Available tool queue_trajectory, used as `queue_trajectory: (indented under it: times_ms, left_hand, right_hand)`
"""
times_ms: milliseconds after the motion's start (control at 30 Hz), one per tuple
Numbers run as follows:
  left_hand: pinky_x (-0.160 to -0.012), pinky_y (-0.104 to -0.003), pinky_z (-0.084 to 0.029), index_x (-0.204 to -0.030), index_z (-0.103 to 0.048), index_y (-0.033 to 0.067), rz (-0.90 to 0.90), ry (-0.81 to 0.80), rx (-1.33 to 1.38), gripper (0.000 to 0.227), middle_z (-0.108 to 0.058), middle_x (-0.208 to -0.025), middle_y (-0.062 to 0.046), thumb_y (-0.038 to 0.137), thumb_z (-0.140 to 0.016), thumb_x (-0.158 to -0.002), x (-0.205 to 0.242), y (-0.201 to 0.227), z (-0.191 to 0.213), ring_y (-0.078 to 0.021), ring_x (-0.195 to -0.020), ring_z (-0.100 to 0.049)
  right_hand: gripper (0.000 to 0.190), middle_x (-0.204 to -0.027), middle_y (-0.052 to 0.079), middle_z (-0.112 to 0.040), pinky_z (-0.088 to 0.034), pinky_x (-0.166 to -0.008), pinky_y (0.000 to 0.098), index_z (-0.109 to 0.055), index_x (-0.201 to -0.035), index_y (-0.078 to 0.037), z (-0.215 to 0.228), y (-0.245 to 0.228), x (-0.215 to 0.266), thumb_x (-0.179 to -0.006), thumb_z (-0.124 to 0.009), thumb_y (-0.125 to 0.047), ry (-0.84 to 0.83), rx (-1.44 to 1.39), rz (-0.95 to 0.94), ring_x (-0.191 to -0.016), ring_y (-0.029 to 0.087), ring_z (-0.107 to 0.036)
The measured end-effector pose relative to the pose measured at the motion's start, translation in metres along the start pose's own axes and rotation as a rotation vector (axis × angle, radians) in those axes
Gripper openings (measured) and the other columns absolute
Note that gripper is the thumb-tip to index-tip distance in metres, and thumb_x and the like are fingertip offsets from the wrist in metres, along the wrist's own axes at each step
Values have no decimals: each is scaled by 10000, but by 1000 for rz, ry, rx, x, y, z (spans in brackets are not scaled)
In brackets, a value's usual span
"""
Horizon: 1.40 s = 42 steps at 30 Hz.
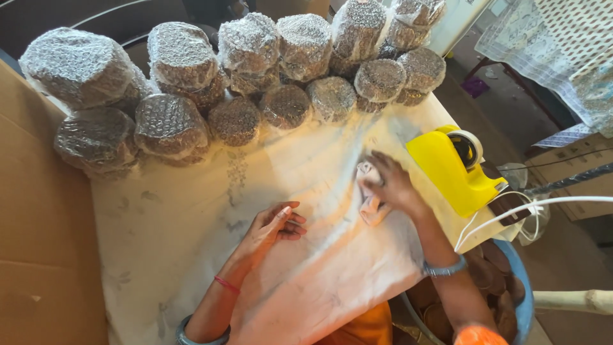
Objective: Cleaning small clay diyas or lamps with a cloth before packaging.
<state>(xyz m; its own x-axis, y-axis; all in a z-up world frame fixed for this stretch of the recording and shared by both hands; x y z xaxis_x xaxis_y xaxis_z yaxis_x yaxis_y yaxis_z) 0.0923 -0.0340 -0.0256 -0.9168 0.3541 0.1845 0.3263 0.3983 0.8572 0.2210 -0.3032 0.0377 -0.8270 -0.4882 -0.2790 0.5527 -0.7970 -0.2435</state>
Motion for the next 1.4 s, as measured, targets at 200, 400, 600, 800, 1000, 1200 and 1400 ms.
queue_trajectory:
  times_ms: [200, 400, 600, 800, 1000, 1200, 1400]
  left_hand:
    - [-842, -353, -598, -1414, -525, -16, 0, 12, -13, 569, -703, -1126, -124, 392, -534, -1018, 2, 2, 0, -211, -957, -711]
    - [-832, -349, -595, -1403, -541, -19, -27, 31, -79, 572, -725, -1092, -114, 393, -552, -1007, 1, 0, 0, -196, -937, -718]
    - [-768, -298, -542, -1301, -686, 46, -106, 155, -799, 420, -736, -995, -70, 325, -619, -995, 21, 23, -41, -149, -871, -661]
    - [-883, -300, -551, -1284, -675, 16, -262, 31, -570, 374, -735, -1166, -92, 277, -644, -1017, 28, -26, -27, -147, -1043, -666]
    - [-960, -353, -551, -1333, -625, 18, -128, -96, -701, 422, -706, -1273, -146, 317, -621, -1035, 94, 5, -68, -243, -1157, -678]
    - [-855, -482, -532, -1363, -579, 36, -119, -121, -1461, 489, -679, -1240, -172, 334, -623, -978, 175, 79, -95, -371, -1100, -648]
    - [-827, -443, -551, -1421, -541, 74, -53, 322, -1789, 579, -677, -1223, -143, 357, -639, -925, 268, 239, -121, -314, -1011, -670]
  right_hand:
    - [646, -1354, 120, -602, -417, -1091, 447, -593, -1364, -140, 33, -73, 87, -770, -810, -274, -54, -108, -99, -1262, 357, -499]
    - [748, -1310, 129, -607, -460, -1036, 444, -583, -1353, -127, 66, -147, 129, -654, -850, -102, -333, -179, 129, -1218, 362, -538]
    - [843, -1176, 135, -624, -555, -834, 425, -438, -1523, -120, 86, -132, 63, -787, -840, -209, -84, -348, -5, -988, 346, -663]
    - [701, -1410, 168, -565, -473, -1072, 475, -572, -1428, -146, 35, -102, -19, -763, -797, -157, 158, -94, 155, -1282, 383, -530]
    - [690, -1422, 207, -532, -428, -1034, 527, -559, -1410, -46, 0, -120, -48, -836, -777, -360, 108, -115, 263, -1309, 427, -494]
    - [483, -1282, 138, -666, -511, -986, 471, -669, -1333, -127, -30, -112, -90, -907, -694, -353, -55, -66, 261, -1190, 358, -600]
    - [490, -1246, 96, -675, -516, -919, 453, -694, -1313, -162, -15, -138, -74, -898, -701, -422, 117, -51, 254, -1142, 344, -605]
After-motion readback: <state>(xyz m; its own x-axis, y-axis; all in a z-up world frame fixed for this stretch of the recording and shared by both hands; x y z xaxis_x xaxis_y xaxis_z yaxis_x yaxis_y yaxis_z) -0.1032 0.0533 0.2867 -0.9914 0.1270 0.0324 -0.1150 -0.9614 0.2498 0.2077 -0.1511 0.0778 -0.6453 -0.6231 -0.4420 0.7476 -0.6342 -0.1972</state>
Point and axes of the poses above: each hand's wrist, its own x-axis away from the middle knuckle, its own z-axis out of the back of the hand, y = z × x, the point moved 10 cm from there along -x, towards the middle knuckle
